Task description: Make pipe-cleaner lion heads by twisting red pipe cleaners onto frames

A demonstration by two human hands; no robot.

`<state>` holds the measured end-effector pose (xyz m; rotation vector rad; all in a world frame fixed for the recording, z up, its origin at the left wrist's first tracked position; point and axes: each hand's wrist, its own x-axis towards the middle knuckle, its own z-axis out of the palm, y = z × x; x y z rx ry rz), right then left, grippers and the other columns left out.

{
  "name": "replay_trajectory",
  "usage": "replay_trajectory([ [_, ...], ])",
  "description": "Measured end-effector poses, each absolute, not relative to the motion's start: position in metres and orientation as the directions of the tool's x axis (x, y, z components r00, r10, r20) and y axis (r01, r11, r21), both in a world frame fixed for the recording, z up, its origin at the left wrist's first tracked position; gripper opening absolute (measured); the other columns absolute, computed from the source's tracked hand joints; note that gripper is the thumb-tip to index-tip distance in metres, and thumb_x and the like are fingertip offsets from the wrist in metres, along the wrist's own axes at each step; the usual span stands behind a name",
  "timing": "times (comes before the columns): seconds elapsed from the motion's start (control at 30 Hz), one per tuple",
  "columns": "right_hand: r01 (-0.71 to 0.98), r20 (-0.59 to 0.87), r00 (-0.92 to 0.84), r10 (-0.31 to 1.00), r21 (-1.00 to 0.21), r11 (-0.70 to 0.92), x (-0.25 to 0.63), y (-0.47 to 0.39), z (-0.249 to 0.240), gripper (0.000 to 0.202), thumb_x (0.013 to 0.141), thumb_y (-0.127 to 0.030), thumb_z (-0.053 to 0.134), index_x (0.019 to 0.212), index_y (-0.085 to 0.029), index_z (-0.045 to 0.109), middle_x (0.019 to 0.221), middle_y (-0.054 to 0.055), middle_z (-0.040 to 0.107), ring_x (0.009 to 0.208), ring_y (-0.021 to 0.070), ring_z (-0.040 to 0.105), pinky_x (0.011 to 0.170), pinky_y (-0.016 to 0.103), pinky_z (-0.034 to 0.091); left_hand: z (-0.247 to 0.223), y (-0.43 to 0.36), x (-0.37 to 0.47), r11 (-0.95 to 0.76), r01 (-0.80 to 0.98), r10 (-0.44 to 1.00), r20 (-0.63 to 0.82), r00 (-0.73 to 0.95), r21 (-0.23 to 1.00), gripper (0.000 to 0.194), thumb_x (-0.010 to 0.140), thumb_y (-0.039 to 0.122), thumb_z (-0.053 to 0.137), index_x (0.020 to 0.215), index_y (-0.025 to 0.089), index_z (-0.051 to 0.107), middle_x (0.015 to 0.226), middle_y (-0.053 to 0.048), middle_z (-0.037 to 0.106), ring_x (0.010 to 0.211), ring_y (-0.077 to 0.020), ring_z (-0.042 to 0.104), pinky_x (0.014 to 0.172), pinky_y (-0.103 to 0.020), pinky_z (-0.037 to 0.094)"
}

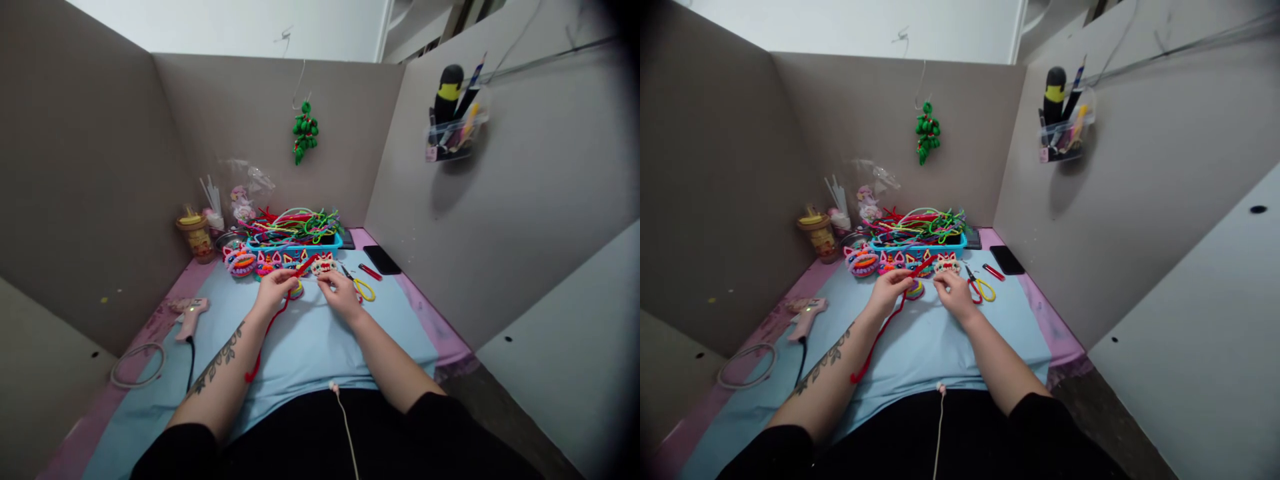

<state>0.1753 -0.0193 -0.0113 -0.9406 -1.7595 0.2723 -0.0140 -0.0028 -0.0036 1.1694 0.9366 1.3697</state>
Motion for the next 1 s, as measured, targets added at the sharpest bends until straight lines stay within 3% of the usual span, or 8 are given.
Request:
replay_trajectory([
  [0.23, 0.391, 0.627, 0.217, 0.748, -0.758, 0.522, 0.201, -0.001, -0.017, 0.025, 0.082, -0.035, 0.054, 0.099, -0.018, 0.059, 0.091, 0.006, 0.06, 0.071, 0.0154, 0.056, 0.065, 0.029, 0.047, 0.005, -0.005, -0.019, 0.016, -0.38, 0.994, 0.026, 0.106, 0.925, 0.041, 0.051, 0.032, 0.082, 0.083, 0.012, 0.064, 0.065, -0.003, 0.064, 0.057, -0.0118, 0.058, 0.06, -0.027, 0.044],
  [0.33, 0.336, 0.576, 0.125, 0.808, -0.791, 0.511, 0.204, 0.001, -0.013, 0.037, 0.078, -0.038, 0.059, 0.109, -0.018, 0.058, 0.1, 0.009, 0.061, 0.074, 0.0158, 0.057, 0.066, 0.029, 0.048, 0.008, -0.007, -0.019, 0.068, -0.392, 0.981, 0.01, 0.193, 0.917, 0.038, 0.054, 0.031, 0.081, 0.082, 0.012, 0.064, 0.064, -0.002, 0.062, 0.056, -0.0102, 0.056, 0.058, -0.025, 0.043],
  [0.4, 0.273, 0.55, 0.038, 0.834, -0.809, 0.521, 0.203, 0.0, -0.011, 0.033, 0.078, -0.037, 0.058, 0.105, -0.018, 0.062, 0.1, 0.008, 0.063, 0.083, 0.0181, 0.059, 0.073, 0.031, 0.048, 0.009, -0.008, -0.02, 0.084, -0.393, 0.973, 0.009, 0.229, 0.916, 0.036, 0.056, 0.03, 0.08, 0.082, 0.012, 0.064, 0.063, -0.001, 0.061, 0.055, -0.0095, 0.055, 0.057, -0.024, 0.043],
  [0.57, 0.248, 0.499, 0.07, 0.864, -0.847, 0.47, 0.198, -0.006, -0.011, 0.02, 0.077, -0.034, 0.06, 0.086, -0.018, 0.068, 0.079, 0.003, 0.068, 0.074, 0.0181, 0.06, 0.072, 0.032, 0.048, 0.007, -0.006, -0.021, 0.084, -0.354, 0.974, -0.002, 0.226, 0.932, 0.039, 0.059, 0.034, 0.078, 0.087, 0.012, 0.063, 0.072, -0.004, 0.064, 0.059, -0.0105, 0.058, 0.058, -0.023, 0.045],
  [0.63, 0.265, 0.509, 0.11, 0.854, -0.843, 0.468, 0.194, -0.008, -0.011, 0.02, 0.076, -0.034, 0.06, 0.087, -0.018, 0.068, 0.077, 0.003, 0.068, 0.07, 0.0174, 0.06, 0.069, 0.031, 0.048, 0.007, -0.006, -0.022, 0.072, -0.325, 0.972, 0.007, 0.236, 0.943, 0.044, 0.062, 0.038, 0.076, 0.095, 0.013, 0.062, 0.086, -0.008, 0.066, 0.064, -0.0117, 0.061, 0.06, -0.025, 0.047],
  [0.73, 0.293, 0.553, 0.027, 0.833, -0.801, 0.522, 0.186, -0.012, -0.013, 0.02, 0.077, -0.032, 0.061, 0.09, -0.019, 0.069, 0.085, 0.004, 0.069, 0.076, 0.0182, 0.062, 0.071, 0.032, 0.049, 0.007, -0.01, -0.02, 0.027, -0.227, 0.951, 0.044, 0.306, 0.974, 0.049, 0.065, 0.04, 0.073, 0.106, 0.015, 0.06, 0.102, -0.012, 0.064, 0.072, -0.0147, 0.063, 0.064, -0.027, 0.049],
  [0.9, 0.351, 0.644, -0.188, 0.741, -0.661, 0.663, 0.166, -0.021, -0.016, 0.017, 0.08, -0.029, 0.059, 0.091, -0.02, 0.068, 0.083, 0.005, 0.068, 0.076, 0.0173, 0.062, 0.07, 0.029, 0.049, 0.003, -0.016, -0.014, -0.036, -0.084, 0.899, 0.069, 0.433, 0.996, 0.049, 0.064, 0.034, 0.074, 0.106, 0.013, 0.06, 0.086, -0.009, 0.068, 0.071, -0.0165, 0.063, 0.067, -0.029, 0.049],
  [1.0, 0.404, 0.669, -0.239, 0.704, -0.591, 0.699, 0.162, -0.022, -0.015, 0.023, 0.084, -0.028, 0.052, 0.103, -0.021, 0.064, 0.093, 0.006, 0.065, 0.084, 0.0181, 0.06, 0.076, 0.031, 0.048, 0.002, -0.015, -0.012, -0.073, -0.057, 0.93, 0.088, 0.356, 0.996, 0.041, 0.064, 0.033, 0.073, 0.097, 0.012, 0.063, 0.076, -0.007, 0.068, 0.064, -0.0155, 0.061, 0.062, -0.028, 0.048],
])
